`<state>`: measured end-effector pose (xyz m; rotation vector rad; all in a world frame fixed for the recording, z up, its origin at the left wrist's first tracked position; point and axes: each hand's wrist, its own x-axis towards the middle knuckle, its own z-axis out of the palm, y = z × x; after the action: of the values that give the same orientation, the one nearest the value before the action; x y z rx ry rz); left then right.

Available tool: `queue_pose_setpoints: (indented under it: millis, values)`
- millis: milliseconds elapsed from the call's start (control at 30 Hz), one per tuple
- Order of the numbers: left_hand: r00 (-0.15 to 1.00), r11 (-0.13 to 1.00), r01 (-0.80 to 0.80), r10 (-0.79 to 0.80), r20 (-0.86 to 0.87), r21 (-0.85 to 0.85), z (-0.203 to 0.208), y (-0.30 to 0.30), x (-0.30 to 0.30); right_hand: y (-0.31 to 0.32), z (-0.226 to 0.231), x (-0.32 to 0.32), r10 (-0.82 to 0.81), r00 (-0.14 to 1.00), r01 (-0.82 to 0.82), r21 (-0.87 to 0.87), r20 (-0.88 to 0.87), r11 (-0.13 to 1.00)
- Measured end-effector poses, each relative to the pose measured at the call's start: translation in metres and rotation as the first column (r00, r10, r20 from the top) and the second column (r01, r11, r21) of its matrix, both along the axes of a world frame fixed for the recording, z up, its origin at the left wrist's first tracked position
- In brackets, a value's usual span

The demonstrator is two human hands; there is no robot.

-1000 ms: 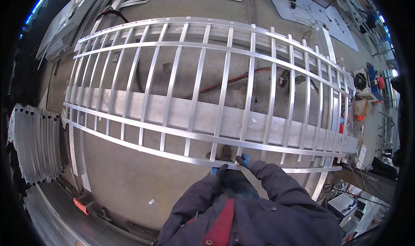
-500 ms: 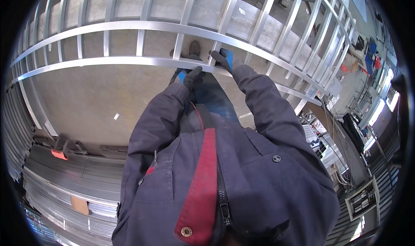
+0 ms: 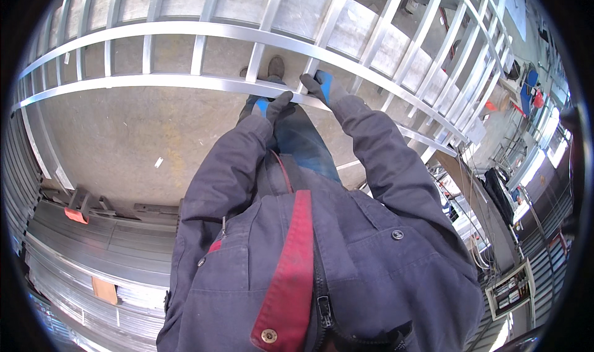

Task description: The person assembles a large metal frame by inserting horizontal metal bars into a vertical grid structure. They repeatedly lift, align, and place bars into slots, then reposition and adjust the frame on the floor. The person handles multiple metal bars and the frame structure throughout the clip.

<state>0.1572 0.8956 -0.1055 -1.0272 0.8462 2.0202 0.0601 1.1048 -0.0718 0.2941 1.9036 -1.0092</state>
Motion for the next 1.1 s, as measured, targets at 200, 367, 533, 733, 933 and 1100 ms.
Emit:
queue_pose_setpoints:
  millis: [200, 367, 533, 733, 933, 1100]
  values:
    - [0.997, 0.998, -0.040, 0.037, -0.067, -0.052, -0.001, 0.004, -0.003, 0.000, -0.007, 0.004, 0.097, 0.995, -0.097, 0.032, 0.010, 0.995]
    - [0.997, 0.995, -0.019, 0.012, -0.074, -0.097, -0.017, 0.006, -0.005, 0.006, -0.005, -0.008, 0.285, 0.955, -0.292, 0.091, 0.082, 0.952]
    - [0.986, 0.996, 0.075, -0.080, -0.149, -0.041, -0.022, -0.001, 0.000, 0.000, 0.013, -0.016, 0.220, 0.971, -0.225, 0.045, 0.094, 0.973]
    - [0.990, 0.990, 0.138, -0.138, 0.012, -0.003, -0.029, 0.003, 0.001, 0.018, 0.042, 0.015, 0.022, 0.961, 0.015, 0.130, -0.277, 0.991]
    - [0.992, 0.989, 0.121, -0.124, 0.031, 0.088, -0.008, 0.015, 0.005, 0.121, 0.077, 0.032, -0.227, 0.932, 0.328, 0.392, -0.284, 0.859]
    - [0.977, 0.965, 0.210, -0.211, -0.009, 0.159, 0.018, 0.065, 0.008, 0.132, 0.035, 0.021, 0.050, 0.990, -0.012, 0.284, -0.129, 0.959]
